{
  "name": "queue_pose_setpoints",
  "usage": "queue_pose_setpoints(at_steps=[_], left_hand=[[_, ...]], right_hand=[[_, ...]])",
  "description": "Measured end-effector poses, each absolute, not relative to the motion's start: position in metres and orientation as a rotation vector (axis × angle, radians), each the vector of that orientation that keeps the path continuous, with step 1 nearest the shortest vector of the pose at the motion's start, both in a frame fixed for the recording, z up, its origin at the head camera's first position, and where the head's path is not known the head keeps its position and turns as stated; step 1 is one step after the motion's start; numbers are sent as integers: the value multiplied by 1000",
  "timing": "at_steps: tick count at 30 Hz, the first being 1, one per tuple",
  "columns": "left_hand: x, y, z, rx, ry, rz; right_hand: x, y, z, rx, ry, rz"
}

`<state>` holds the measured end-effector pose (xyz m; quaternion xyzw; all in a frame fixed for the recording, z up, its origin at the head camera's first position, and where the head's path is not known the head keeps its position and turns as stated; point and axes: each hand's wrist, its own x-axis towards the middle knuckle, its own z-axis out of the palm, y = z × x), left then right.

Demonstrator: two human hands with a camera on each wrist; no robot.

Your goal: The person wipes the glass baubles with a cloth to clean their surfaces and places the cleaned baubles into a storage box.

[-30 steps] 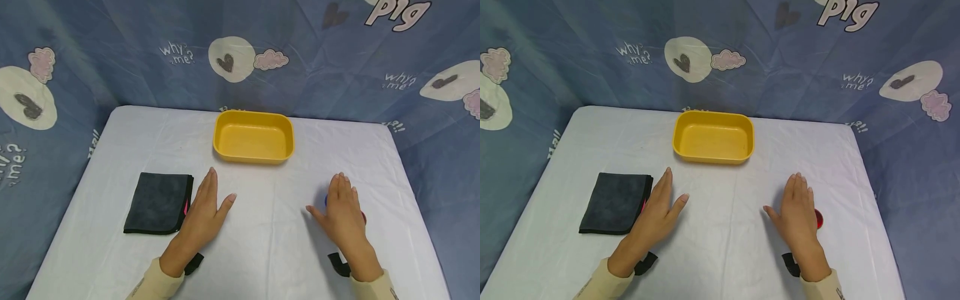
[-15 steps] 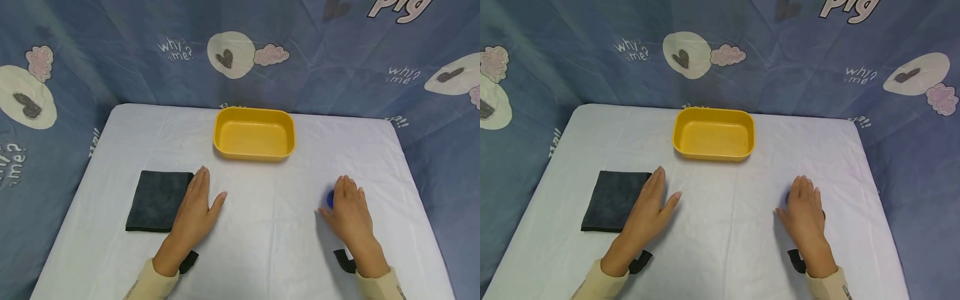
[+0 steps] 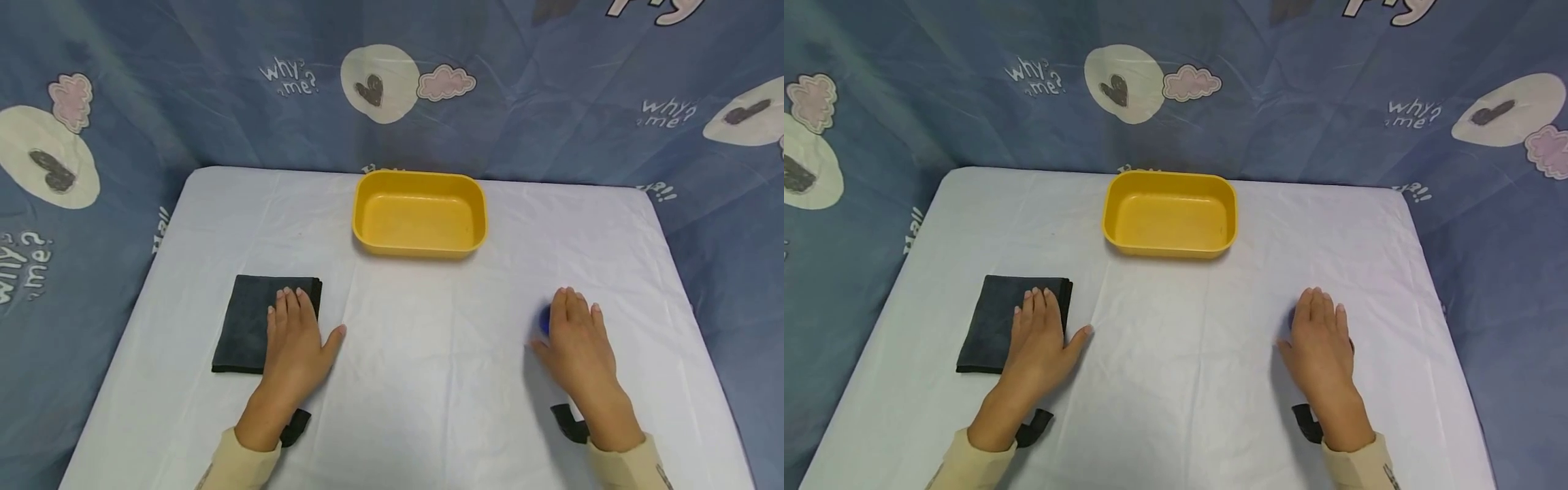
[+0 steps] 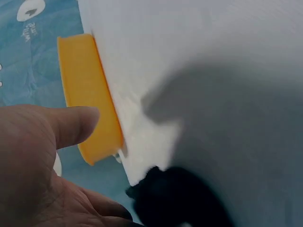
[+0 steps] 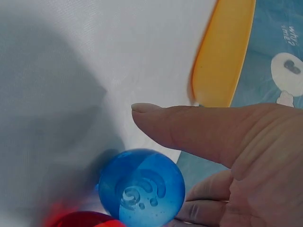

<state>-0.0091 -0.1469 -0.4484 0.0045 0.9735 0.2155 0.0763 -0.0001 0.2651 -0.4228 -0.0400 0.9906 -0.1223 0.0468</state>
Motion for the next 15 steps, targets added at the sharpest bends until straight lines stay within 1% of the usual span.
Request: queue_pose_setpoints(at_steps=[7,15], left_hand=[[-5,-163,-454,-20,2938,574],[-7,-164,-457,2,2979,556]], right_hand=[[-2,264,-421,-111,2970,-343],[-2,264,-421,-117,3012,-324]])
